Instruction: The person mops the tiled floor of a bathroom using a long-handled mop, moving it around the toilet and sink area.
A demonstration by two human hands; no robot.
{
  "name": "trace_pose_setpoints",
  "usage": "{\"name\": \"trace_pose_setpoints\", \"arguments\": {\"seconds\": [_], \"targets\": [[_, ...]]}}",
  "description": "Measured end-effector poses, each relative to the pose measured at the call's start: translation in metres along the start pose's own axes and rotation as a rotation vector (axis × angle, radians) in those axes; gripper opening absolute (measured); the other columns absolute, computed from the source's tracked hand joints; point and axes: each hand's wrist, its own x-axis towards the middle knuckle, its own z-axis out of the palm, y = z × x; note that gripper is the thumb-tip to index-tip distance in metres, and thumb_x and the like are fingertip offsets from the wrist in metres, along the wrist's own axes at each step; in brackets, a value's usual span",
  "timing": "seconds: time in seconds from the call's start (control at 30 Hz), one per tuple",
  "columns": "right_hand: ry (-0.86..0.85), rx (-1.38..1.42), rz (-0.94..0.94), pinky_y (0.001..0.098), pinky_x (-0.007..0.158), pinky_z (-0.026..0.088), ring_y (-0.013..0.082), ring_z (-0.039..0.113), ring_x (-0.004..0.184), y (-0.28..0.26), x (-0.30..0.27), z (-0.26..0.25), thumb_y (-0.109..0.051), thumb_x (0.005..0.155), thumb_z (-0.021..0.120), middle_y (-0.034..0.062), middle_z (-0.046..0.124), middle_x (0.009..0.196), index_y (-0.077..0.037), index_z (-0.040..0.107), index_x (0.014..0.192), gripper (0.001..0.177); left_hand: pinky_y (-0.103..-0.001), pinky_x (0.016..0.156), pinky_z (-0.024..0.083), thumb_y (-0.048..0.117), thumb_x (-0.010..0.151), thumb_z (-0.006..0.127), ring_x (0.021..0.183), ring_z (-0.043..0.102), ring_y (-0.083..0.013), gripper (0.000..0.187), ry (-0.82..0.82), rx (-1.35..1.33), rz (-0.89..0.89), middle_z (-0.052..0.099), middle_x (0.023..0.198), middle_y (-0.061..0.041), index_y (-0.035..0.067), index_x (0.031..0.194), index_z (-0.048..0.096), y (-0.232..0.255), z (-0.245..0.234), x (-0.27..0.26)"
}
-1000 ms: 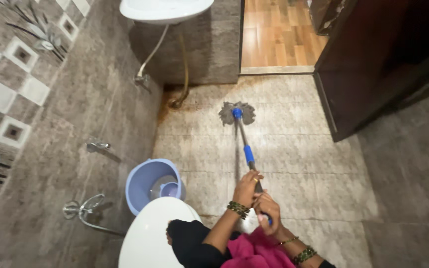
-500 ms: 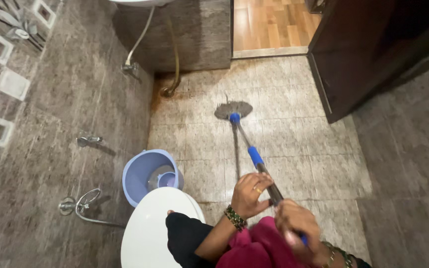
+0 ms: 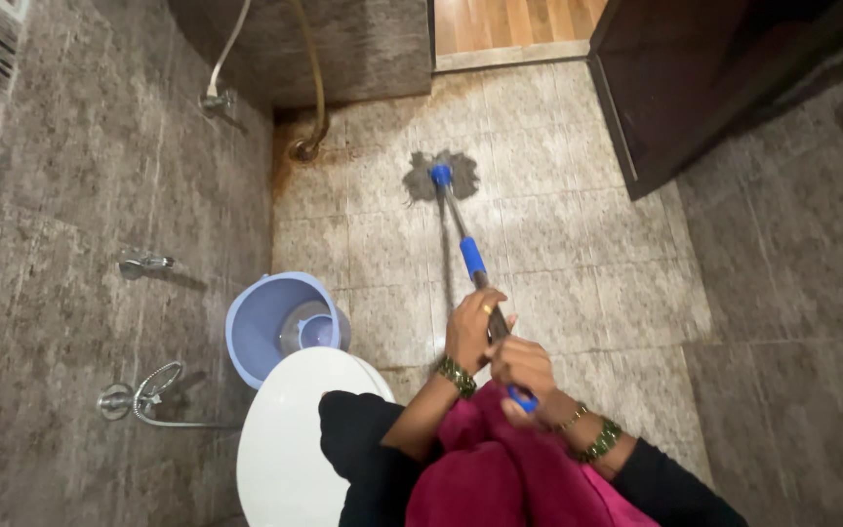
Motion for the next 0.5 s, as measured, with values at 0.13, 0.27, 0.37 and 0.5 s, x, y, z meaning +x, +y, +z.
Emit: {"name": "trace_pose_setpoints", "arguments": {"seconds": [0.13,0.27,0.37,0.5], "targets": [[-0.1,-0.085,0.192,0.0507,0.097,0.05,0.0324,0.06,0.079,0.029,-0.043,0.029,-0.022,0.083,0.061,0.0133,0.058,0.081,-0.002,0.056,0.078,0.021,-0.045,0.096,0.051,0.023,0.075,0.084,0.117,0.062,-0.0344,0.054,-0.301,0.204,-0.097,0.064,0.135,-0.015,0.008,0.123,0.064,-0.046,0.011,-0.008],[-0.178,-0.143,0.319,0.0515,0.103,0.046,0.0342,0.057,0.084,0.021,-0.063,0.043,-0.017,0.084,0.061,0.0135,0.055,0.082,-0.001,0.058,0.08,0.017,-0.051,0.091,0.047,0.025,0.066,0.085,0.12,0.059,-0.0361,0.058,-0.395,0.445,-0.062,0.062,0.136,-0.014,0.012,0.119,0.067,-0.039,0.002,-0.013],[-0.135,-0.054,0.277,0.0492,0.091,0.047,0.0333,0.052,0.077,-0.01,-0.04,0.022,-0.016,0.083,0.061,0.013,0.052,0.078,-0.001,0.055,0.077,0.017,-0.06,0.103,0.042,0.027,0.058,0.083,0.113,0.064,-0.031,0.055,-0.342,0.494,0.143,0.069,0.116,-0.011,0.011,0.108,0.068,0.003,-0.027,0.003],[-0.08,0.093,0.238,0.043,0.074,0.046,0.0267,0.057,0.07,-0.087,0.004,-0.01,-0.017,0.085,0.056,0.0071,0.055,0.077,-0.005,0.054,0.079,0.014,-0.061,0.103,0.043,0.022,0.067,0.074,0.085,0.064,-0.0264,0.025,-0.205,0.209,0.329,0.064,0.083,-0.007,0.009,0.087,0.067,0.054,-0.066,0.019]]}}
